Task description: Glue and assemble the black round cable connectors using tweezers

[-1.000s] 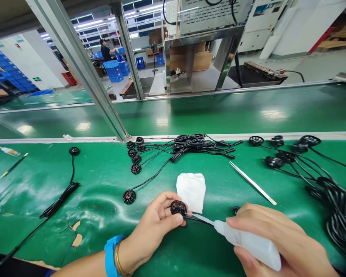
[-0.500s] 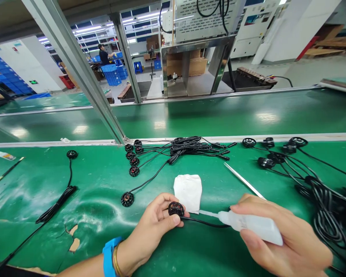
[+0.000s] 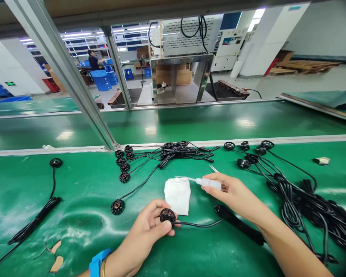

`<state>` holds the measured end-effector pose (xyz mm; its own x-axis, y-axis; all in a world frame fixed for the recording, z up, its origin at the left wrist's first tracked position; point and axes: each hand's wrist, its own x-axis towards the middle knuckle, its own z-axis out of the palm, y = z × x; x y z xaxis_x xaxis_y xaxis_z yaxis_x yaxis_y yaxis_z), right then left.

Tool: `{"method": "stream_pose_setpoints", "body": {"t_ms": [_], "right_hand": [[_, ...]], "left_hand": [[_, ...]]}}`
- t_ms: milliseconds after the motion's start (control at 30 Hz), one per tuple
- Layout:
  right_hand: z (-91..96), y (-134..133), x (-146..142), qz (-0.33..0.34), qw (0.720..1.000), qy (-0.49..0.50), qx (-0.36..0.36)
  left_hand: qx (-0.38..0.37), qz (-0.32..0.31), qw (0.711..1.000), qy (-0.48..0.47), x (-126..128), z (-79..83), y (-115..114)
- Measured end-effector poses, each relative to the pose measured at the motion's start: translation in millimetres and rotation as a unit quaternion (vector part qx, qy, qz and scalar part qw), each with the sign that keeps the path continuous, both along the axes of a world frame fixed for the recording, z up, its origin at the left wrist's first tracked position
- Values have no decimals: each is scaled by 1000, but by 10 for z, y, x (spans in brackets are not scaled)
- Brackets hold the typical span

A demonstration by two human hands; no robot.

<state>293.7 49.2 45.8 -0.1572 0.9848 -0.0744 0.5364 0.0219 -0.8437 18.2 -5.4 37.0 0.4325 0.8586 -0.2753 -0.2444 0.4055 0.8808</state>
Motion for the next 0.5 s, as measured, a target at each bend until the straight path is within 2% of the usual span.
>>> {"method": "stream_pose_setpoints", "body": {"t_ms": [133,333,433,500], "right_hand": [[-95,-8,-36,53,995,-79,17],[-227,-22,-16,60,969,-192,142],[-136,-84,-46,15,949,-212,233],[-19,-175,-145,-14,931,-177,320]], "left_hand": [[-3,-1,1000,8,-3,15,1],[-10,-5,1000,-2,-9,13,-12],[-11,0,1000,-9,-2,7,-13],[-10,7,1000,-9,8,6,-12]]}}
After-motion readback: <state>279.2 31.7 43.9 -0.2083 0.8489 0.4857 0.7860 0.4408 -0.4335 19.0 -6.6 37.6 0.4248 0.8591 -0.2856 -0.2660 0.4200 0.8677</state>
